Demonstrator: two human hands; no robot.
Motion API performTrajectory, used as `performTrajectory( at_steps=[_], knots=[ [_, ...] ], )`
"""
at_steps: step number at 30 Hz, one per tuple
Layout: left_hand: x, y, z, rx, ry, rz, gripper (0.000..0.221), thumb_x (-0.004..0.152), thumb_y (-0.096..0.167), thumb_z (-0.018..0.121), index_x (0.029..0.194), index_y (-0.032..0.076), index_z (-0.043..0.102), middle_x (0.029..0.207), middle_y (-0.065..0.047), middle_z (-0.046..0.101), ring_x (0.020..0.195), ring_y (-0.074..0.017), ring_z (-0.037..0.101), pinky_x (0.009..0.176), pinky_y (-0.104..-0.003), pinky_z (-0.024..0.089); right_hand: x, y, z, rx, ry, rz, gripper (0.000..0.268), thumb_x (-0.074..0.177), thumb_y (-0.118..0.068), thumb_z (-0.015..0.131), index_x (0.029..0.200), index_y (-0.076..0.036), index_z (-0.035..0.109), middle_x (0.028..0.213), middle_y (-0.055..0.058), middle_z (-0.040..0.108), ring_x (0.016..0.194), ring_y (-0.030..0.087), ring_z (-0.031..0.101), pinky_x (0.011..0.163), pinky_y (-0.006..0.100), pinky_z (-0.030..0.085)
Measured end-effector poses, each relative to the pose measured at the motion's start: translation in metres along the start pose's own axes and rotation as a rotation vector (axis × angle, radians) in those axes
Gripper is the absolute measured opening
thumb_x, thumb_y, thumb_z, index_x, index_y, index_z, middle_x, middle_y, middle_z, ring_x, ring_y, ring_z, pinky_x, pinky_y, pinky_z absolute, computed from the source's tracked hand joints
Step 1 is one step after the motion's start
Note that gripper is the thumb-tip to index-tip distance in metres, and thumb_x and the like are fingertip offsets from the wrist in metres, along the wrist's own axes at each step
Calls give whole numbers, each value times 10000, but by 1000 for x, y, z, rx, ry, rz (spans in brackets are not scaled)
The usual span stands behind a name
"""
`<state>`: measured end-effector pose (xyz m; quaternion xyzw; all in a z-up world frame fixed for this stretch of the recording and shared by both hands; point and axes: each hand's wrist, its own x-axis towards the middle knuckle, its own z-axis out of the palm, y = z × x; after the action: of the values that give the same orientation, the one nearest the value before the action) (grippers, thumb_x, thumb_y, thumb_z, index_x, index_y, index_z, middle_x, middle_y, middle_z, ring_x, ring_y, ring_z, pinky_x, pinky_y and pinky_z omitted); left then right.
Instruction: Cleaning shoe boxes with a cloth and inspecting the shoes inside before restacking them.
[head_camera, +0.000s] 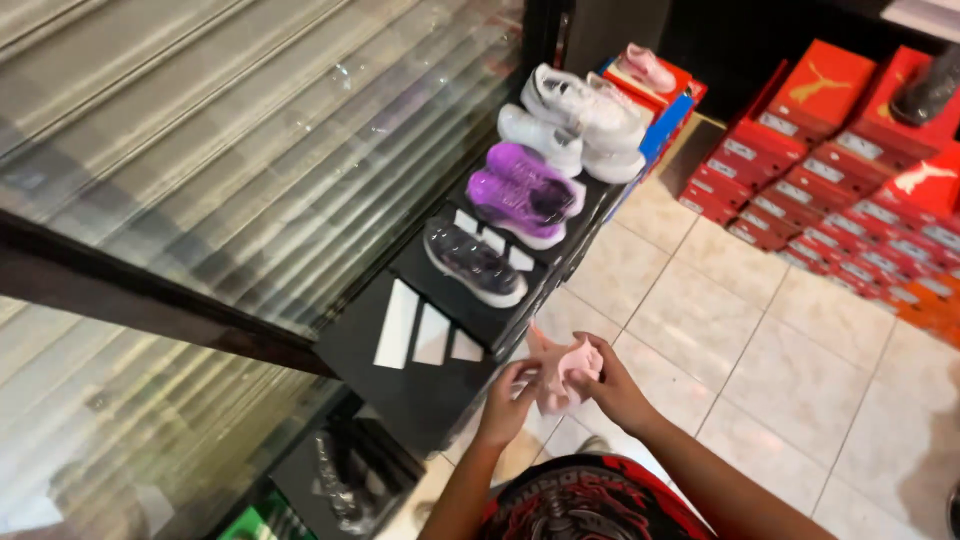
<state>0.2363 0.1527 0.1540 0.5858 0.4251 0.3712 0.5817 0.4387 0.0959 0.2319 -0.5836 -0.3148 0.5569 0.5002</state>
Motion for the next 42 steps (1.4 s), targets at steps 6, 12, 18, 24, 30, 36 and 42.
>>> performTrajectory(
  at_steps=[6, 12, 18, 24, 30, 36, 42],
  knots=[
    [53, 52, 116, -109, -23, 125, 472, 881, 22, 732, 1337, 91, 634, 1238, -117, 699, 1046, -250, 709, 903, -404, 574, 17, -38, -76, 148, 13, -181, 1000, 745, 22, 820, 1603, -183, 349, 1212, 154, 652, 1038, 246, 633, 899, 405, 592],
    [148, 81, 122, 50, -376, 270, 349, 948, 26, 659, 1296, 2, 667, 1196, -211, 708, 1036, -343, 713, 912, -488, 570, 43, -94, -126, 164, 305, -98, 606, 845, 15, 671, 1433, -100, 579, 1106, 226, 680, 951, 310, 652, 783, 426, 602],
    [364, 109, 93, 469, -204, 320, 347, 906, 214, 767, 1198, 97, 622, 1022, -94, 645, 975, -262, 597, 921, -387, 461, 71, -120, -183, 172, 432, 63, 515, 821, -54, 672, 1329, -58, 591, 1122, 187, 735, 963, 274, 704, 790, 378, 574],
    [540, 134, 112, 1427, -352, 530, 847, 803, 492, 749, 1541, 216, 437, 1601, -139, 376, 1498, -392, 251, 1098, -771, 220, 121, -131, -226, 146, 463, 27, 529, 826, -93, 632, 1354, -91, 595, 1091, 138, 686, 963, 219, 634, 815, 341, 510],
    [605, 144, 154, 1901, -792, 438, 1404, 564, 596, 974, 1631, 347, 96, 1668, -37, 265, 1551, -360, 196, 1109, -839, 70, 176, -169, -242, 139, 429, 68, 574, 778, -37, 616, 1349, -89, 621, 1119, 121, 728, 979, 209, 670, 801, 331, 528],
    [598, 187, 138, 1560, -686, 240, 1097, 593, 638, 844, 1532, 272, 410, 1518, -35, 485, 1368, -333, 430, 1001, -732, 377, 227, -169, -295, 163, 272, -18, 592, 768, -151, 774, 1334, -97, 609, 1083, 89, 736, 900, 178, 664, 729, 319, 535],
    [506, 326, 179, 715, -162, -170, 1019, 643, 515, 836, 1525, 175, 457, 1478, -82, 592, 1295, -252, 600, 1030, -409, 493, 321, -206, -353, 323, 37, -204, 704, 712, -125, 798, 1370, -67, 554, 1190, 112, 676, 1050, 246, 673, 901, 378, 555]
  ],
)
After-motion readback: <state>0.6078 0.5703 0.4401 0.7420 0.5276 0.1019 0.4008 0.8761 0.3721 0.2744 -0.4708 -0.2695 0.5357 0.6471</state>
